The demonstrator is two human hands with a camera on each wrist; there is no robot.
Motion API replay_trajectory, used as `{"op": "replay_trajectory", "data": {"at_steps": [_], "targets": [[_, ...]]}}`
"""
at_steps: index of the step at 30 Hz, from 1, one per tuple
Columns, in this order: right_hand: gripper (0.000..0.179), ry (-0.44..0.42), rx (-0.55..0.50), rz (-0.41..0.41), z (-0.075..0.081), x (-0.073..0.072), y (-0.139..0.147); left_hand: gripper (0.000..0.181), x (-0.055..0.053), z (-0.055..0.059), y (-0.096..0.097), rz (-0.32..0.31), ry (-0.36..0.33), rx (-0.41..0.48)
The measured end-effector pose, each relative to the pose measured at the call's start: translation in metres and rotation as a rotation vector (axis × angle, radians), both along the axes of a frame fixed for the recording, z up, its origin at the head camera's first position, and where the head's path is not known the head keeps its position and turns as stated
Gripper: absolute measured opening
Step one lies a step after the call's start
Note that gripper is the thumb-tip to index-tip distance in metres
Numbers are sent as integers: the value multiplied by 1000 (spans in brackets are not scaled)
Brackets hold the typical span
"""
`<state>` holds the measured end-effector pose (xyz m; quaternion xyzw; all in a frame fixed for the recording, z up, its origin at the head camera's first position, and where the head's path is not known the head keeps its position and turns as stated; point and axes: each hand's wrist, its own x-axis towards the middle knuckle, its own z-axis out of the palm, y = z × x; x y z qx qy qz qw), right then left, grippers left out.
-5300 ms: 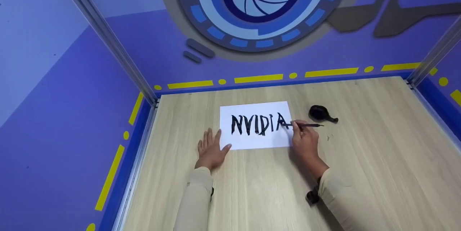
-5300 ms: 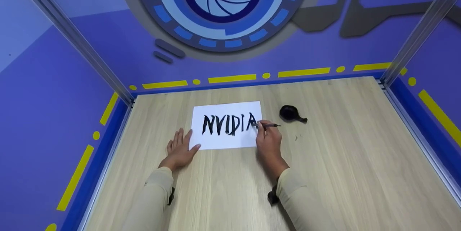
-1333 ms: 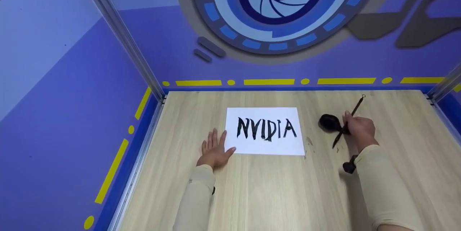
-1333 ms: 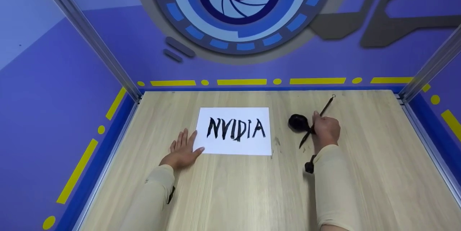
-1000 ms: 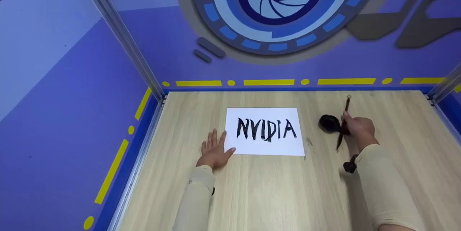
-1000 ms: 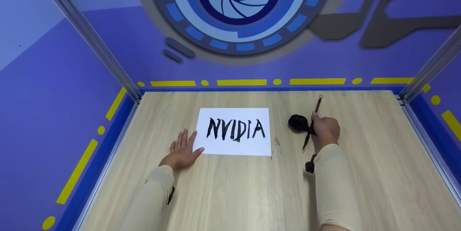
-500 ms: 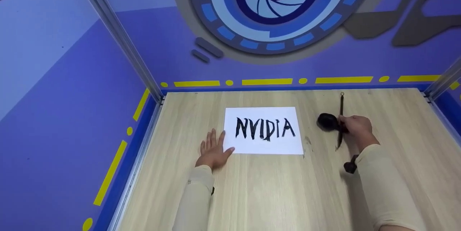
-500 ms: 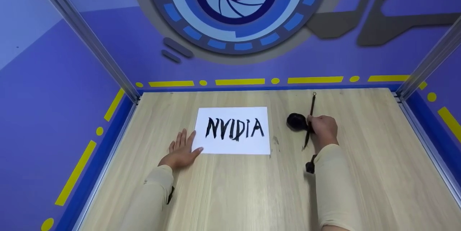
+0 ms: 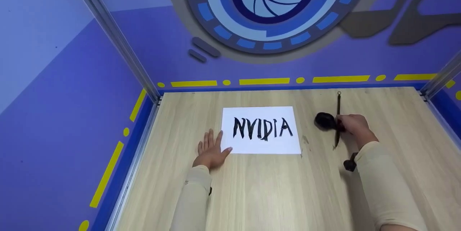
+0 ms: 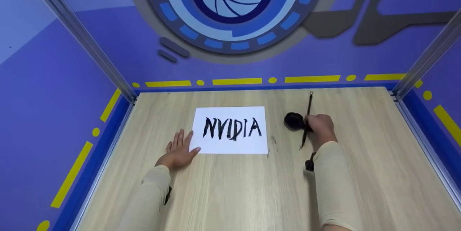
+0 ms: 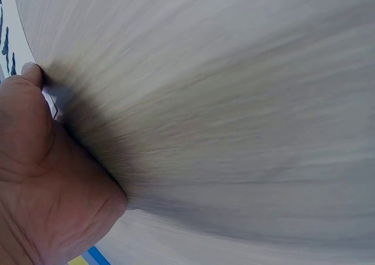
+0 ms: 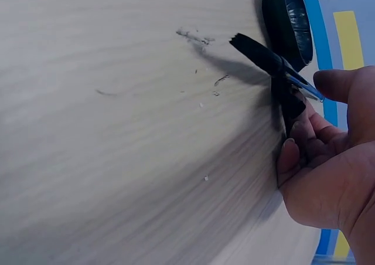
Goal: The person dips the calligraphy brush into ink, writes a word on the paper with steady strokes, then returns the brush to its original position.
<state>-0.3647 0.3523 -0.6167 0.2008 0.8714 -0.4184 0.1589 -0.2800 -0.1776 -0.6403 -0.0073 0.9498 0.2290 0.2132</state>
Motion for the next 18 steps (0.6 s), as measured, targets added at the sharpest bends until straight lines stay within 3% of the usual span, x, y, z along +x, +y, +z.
{"op": "replay_trajectory", "data": {"at_steps": [6, 13, 18], "targets": [[41, 5, 1, 17, 0, 2, -2, 83, 4, 4, -1, 3, 19, 35], [40, 20, 25, 34, -3, 2, -2, 85, 1, -7, -4, 1, 34, 53], [40, 46, 31, 35, -5, 3, -3, 83, 2, 1, -2, 3, 26, 37]]}}
